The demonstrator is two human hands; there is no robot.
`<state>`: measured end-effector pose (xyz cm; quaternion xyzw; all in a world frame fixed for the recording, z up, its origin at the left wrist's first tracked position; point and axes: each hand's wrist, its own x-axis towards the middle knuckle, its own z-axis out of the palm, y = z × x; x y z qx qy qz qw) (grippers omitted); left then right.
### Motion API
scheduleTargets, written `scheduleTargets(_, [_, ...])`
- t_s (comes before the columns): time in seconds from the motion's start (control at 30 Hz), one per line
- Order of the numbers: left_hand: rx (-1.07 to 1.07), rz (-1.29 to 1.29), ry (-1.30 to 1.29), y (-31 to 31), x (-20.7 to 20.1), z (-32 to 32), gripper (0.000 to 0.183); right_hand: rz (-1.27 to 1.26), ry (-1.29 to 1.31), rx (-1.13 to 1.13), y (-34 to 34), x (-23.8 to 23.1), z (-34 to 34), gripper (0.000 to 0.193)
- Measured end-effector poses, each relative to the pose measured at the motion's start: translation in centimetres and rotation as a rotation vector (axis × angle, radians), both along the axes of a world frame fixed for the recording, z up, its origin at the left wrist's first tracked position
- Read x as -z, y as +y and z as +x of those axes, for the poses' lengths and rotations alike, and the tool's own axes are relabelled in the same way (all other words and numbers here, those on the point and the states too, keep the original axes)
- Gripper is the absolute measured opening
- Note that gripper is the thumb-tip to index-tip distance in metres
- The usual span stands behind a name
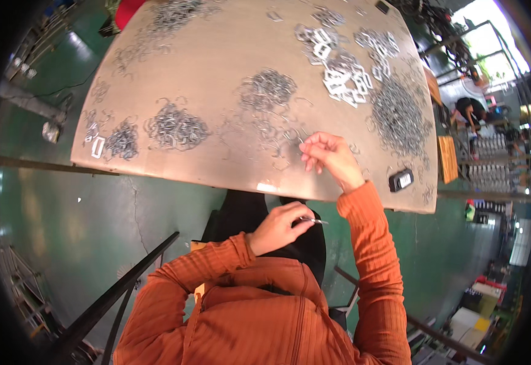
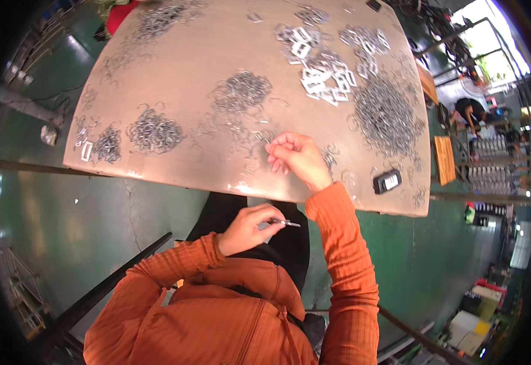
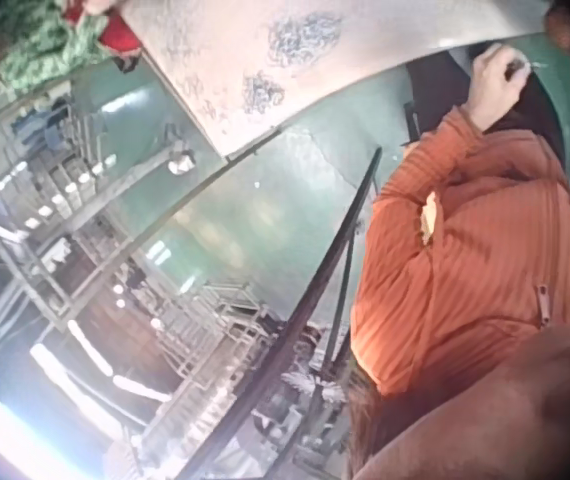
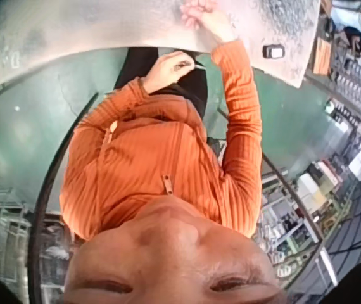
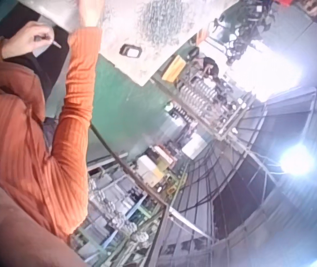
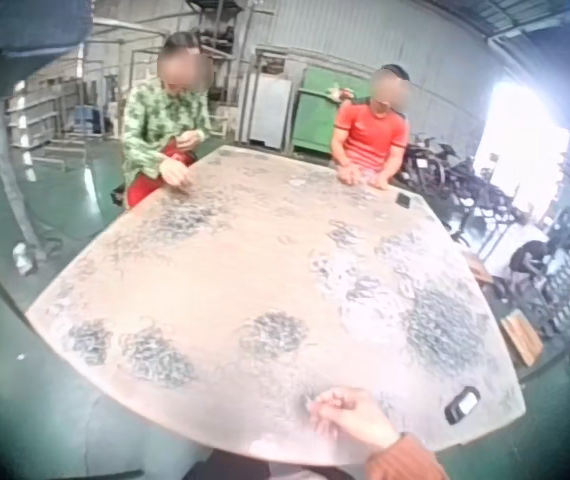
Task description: The person strings small metal components onto a wire by picking them up from a table, sliding them onto the wire, and then hanging the finished string onto a rack.
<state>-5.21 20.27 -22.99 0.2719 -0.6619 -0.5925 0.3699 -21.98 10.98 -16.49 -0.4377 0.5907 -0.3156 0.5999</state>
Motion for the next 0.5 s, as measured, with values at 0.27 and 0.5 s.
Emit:
scheduleTargets(0.27, [0.034, 0.045, -0.043, 0.1, -0.7, -0.2, 0.016, 0.119, -0.174, 0.257, 13.8, -2.9, -1.2, 0.010])
scheduleTargets(0.5, [0.019, 0.056, -0.032, 0.4, -1.4, -1.0, 0.012, -0.009, -0.051, 0.407, 17.1, -1.6, 0.0, 0.009])
